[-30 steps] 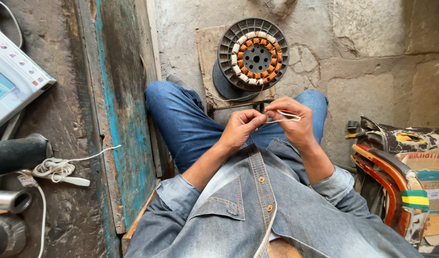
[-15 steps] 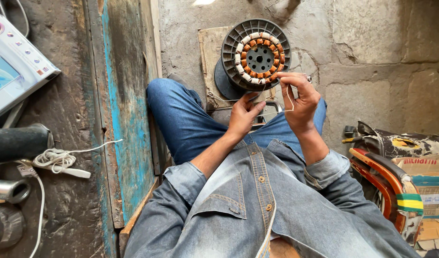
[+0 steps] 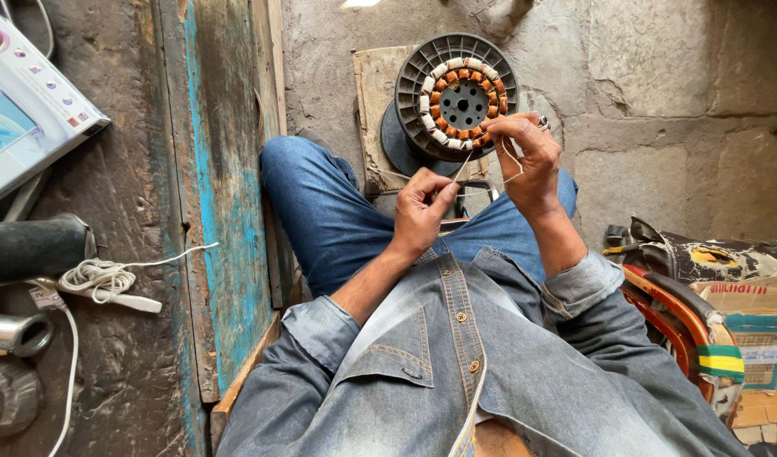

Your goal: The person sits cross-legged and winds a white string around the copper coils of a motor stator resting on a small stool. They repeatedly pull the string, loop it around individual coils, and tighten it to secure the windings.

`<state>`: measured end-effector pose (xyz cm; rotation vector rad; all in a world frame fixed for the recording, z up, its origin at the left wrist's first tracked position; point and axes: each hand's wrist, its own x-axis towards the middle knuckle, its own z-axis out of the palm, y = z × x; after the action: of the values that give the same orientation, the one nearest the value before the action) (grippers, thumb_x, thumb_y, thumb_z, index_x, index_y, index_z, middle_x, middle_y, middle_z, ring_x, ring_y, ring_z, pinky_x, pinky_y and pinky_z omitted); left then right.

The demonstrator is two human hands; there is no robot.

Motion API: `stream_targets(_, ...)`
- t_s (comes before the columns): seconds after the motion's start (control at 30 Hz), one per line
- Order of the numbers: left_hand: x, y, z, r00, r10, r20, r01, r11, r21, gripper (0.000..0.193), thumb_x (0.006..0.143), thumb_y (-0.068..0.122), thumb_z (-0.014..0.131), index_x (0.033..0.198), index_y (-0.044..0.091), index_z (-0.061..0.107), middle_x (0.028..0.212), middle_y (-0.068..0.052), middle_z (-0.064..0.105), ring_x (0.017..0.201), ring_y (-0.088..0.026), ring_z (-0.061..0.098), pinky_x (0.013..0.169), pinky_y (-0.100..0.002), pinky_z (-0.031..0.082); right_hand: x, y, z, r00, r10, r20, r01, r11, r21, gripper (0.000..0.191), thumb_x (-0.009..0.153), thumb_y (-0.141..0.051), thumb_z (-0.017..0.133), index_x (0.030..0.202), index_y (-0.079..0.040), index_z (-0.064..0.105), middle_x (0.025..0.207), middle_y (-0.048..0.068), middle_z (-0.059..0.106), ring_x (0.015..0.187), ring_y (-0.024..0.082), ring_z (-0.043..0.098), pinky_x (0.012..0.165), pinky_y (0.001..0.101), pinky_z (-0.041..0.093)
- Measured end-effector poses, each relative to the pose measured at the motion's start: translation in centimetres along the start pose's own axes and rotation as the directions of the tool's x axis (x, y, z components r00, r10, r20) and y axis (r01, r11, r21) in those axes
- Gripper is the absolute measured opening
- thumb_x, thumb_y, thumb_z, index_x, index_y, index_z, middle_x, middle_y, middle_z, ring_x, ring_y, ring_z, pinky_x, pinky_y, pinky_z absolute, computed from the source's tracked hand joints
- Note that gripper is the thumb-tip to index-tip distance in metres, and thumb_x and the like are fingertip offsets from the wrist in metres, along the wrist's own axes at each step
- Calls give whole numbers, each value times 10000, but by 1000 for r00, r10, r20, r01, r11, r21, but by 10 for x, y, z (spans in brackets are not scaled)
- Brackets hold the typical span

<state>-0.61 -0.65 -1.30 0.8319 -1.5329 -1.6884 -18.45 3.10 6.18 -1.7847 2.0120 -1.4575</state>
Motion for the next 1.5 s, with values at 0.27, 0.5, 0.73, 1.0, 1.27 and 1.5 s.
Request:
stream_targets(0.27,0,6,2,998,59,13,-58,997,-54,132,970,140,723,923,17,735,853,5,561,725,-70,488,650,-240,407,5,8,-1,996,-58,62,58,998,-9,170,937,102,704,1047,-27,695,1043,105,759,988,237,731,960,360,532)
stream_targets(0.5,-2,-4,-3,997,47,-53,-47,999,-6,129,965,135,714,911,18,719,862,-2,559,725,-71,507,655,-234,425,19,17,-9,968,124,220,-124,992,-13,115,961,26,715,1056,-36,729,978,101,754,917,198,730,815,315,560)
stream_targets(0.73,-5,-4,-8,997,6,-78,-4,1000,30,137,963,155,715,936,20,728,917,-2,576,734,-65,504,654,-226,441,42,13,-13,895,243,375,-214,970,-117,92,932,-56,744,1013,-15,728,942,104,712,811,204,671,741,341,527)
stream_targets(1.0,-1,6,-13,994,37,-98,-31,998,60,124,950,139,714,921,20,724,969,-15,621,701,-66,490,632,-228,433,46,24,-9,792,322,519,-268,947,-178,122,858,-127,773,964,-69,760,944,102,636,926,253,652,806,376,517)
stream_targets(1.27,5,35,-24,942,249,-223,-120,874,471,271,857,163,755,1082,40,669,1009,-92,583,759,-196,565,692,-354,494,51,20,-12,773,326,545,-264,945,-192,135,855,-153,779,963,-73,764,905,93,649,849,242,671,749,374,531)
stream_targets(1.5,21,55,-15,944,329,-9,-298,866,402,247,922,217,759,1095,64,670,905,-85,579,788,-194,605,697,-362,503,54,8,-9,787,368,494,-343,928,-145,155,893,-154,773,1016,-62,748,871,73,680,744,180,661,676,329,518)
